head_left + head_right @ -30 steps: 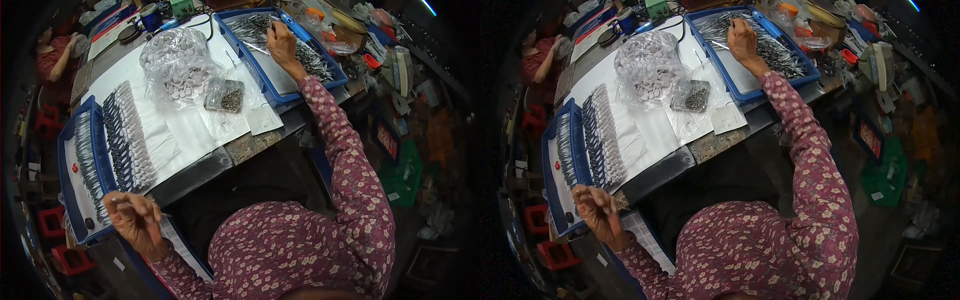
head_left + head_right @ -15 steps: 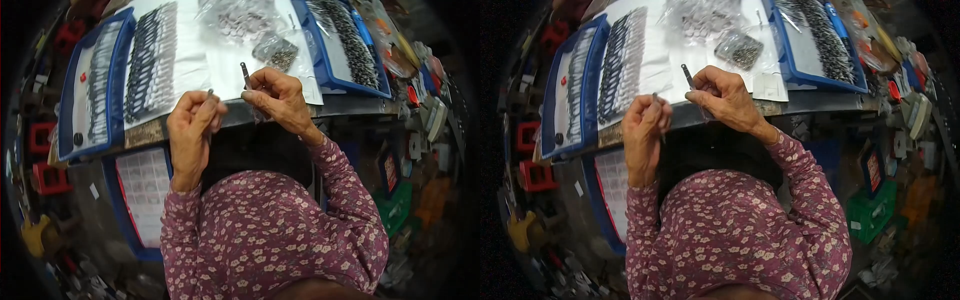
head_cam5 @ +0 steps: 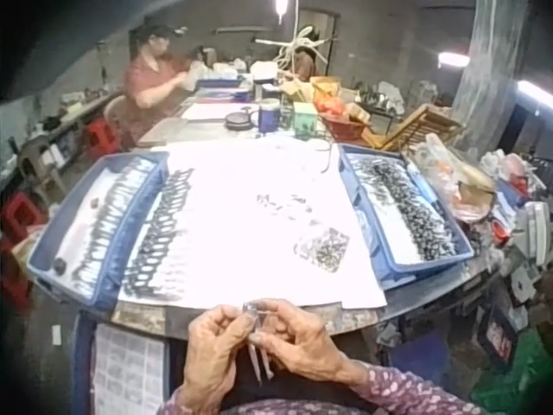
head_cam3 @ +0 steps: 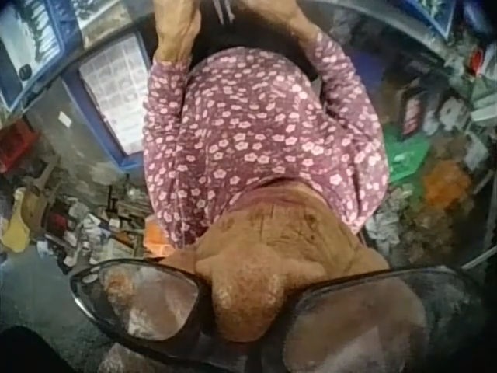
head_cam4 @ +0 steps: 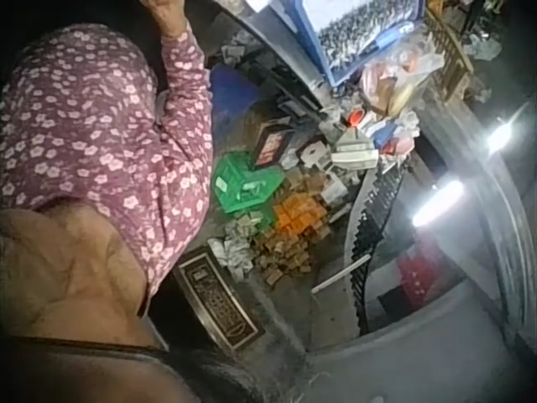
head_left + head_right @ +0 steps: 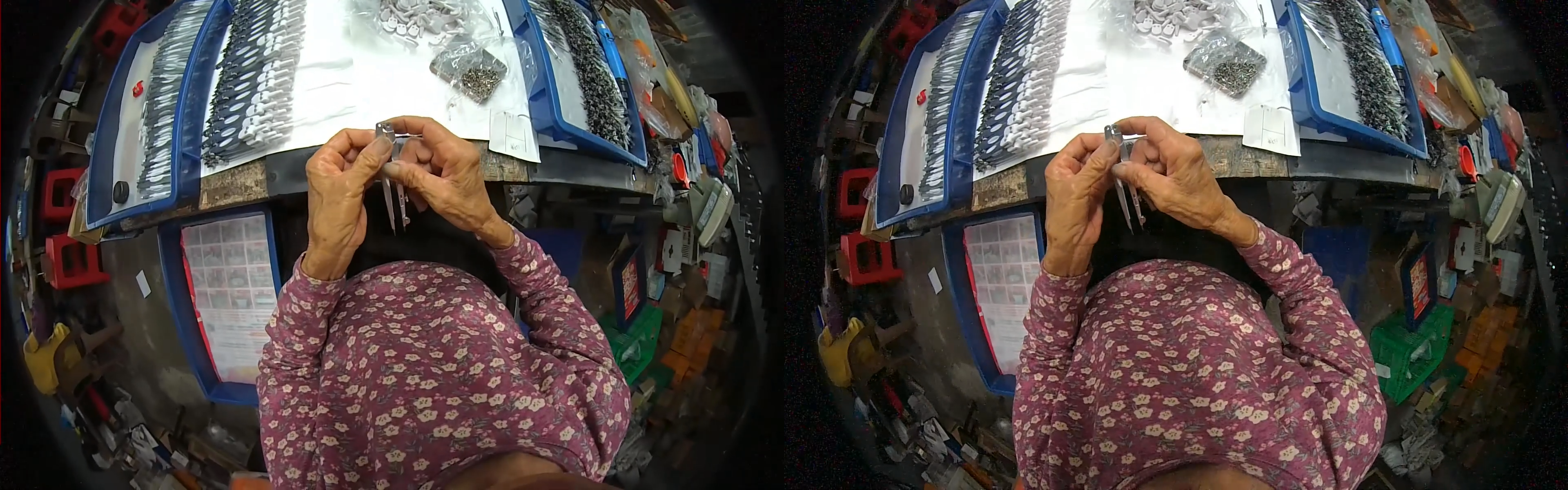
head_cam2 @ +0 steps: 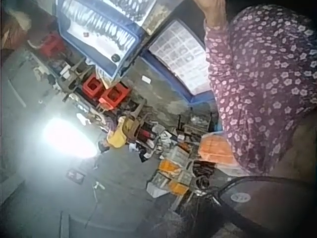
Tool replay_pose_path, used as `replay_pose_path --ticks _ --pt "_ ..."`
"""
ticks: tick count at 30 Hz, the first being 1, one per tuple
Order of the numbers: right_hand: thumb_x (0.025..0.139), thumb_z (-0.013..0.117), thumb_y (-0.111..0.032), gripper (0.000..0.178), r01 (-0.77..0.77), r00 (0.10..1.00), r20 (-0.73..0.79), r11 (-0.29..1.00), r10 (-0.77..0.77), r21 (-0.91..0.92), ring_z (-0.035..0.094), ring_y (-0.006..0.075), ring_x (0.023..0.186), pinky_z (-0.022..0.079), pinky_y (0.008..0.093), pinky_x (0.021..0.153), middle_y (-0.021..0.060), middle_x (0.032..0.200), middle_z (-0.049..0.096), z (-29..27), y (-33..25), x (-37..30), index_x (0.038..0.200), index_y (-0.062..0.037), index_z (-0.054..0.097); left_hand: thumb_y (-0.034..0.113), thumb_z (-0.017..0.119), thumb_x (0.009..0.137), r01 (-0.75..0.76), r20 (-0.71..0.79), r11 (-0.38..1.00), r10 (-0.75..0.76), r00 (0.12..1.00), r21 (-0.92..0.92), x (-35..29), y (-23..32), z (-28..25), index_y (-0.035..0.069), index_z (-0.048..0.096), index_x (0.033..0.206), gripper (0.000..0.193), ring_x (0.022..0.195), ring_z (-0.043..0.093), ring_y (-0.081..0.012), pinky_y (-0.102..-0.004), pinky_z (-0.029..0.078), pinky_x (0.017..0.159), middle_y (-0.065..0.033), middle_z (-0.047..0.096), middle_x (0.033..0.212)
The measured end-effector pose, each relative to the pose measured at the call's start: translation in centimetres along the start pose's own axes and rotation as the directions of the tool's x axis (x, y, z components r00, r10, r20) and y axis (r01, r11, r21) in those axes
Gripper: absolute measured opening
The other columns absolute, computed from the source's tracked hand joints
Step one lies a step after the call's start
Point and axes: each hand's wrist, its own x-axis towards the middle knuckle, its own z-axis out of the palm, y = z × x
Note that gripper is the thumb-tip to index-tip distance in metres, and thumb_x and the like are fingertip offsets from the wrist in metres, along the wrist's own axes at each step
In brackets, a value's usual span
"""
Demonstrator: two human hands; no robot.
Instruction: Assembling and inspecting small metal tweezers or forceps at a manual workstation.
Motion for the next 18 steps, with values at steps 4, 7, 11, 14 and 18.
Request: replay_pose_path --ticks 4,7,11,14,18 --pt "0.082 0.060 -0.007 0.037 -0.070 0.998 0.005 0.996 0.070 0.057 0.044 0.0030 0.043 0.031 0.0165 0.037 -0.0019 0.057 0.049 0.0 0.2 -0.1 0.114 0.0050 0.046 0.010 0.062 0.082 0.022 -0.006 1.000 -0.022 1.000 -0.011 0.2 -0.5 -0.3 -0.001 0.055 0.086 0.014 0.066 0.054 -0.0042 -0.0165 0.045 0.061 -0.0018 0.058 0.076" --pt "0.081 0.057 -0.004 0.037 -0.098 0.995 0.023 0.994 0.096 0.052 0.045 0.0039 0.041 0.035 0.0177 0.036 -0.0014 0.054 0.048 -0.1 0.5 0.0 0.115 0.0051 0.045 0.010 0.063 0.081 0.026 -0.016 1.000 -0.026 1.000 -0.002 0.3 -0.7 -0.4 -0.001 0.055 0.086 0.014 0.064 0.054 -0.0043 -0.0165 0.045 0.060 -0.0018 0.058 0.075" --pt "0.082 0.057 -0.005 0.037 -0.112 0.994 0.018 0.990 0.110 0.082 0.045 0.0039 0.040 0.034 0.0181 0.035 -0.0014 0.054 0.048 -0.1 1.1 0.0 0.115 0.0059 0.045 0.010 0.063 0.081 0.032 -0.011 0.999 -0.032 0.999 0.007 0.5 -0.9 -0.6 -0.001 0.055 0.085 0.014 0.062 0.053 -0.0041 -0.0163 0.044 0.059 -0.0019 0.058 0.074" --pt "0.082 0.056 -0.005 0.037 -0.109 0.994 0.019 0.992 0.108 0.063 0.045 0.0039 0.040 0.034 0.0180 0.035 -0.0013 0.054 0.048 -0.2 1.2 0.0 0.116 0.0064 0.045 0.010 0.063 0.081 0.031 -0.011 0.999 -0.030 0.999 0.017 0.7 -1.1 -0.7 0.000 0.055 0.084 0.013 0.060 0.053 -0.0038 -0.0160 0.044 0.058 -0.0015 0.058 0.073" --pt "0.083 0.056 -0.005 0.038 -0.121 0.993 0.020 0.990 0.120 0.070 0.045 0.0041 0.039 0.034 0.0177 0.035 -0.0009 0.054 0.049 -0.1 1.5 -0.1 0.117 0.0068 0.045 0.011 0.063 0.081 0.043 -0.023 0.999 -0.043 0.999 0.033 0.7 -1.2 -0.7 0.000 0.056 0.083 0.013 0.059 0.052 -0.0038 -0.0162 0.043 0.055 -0.0012 0.057 0.071"
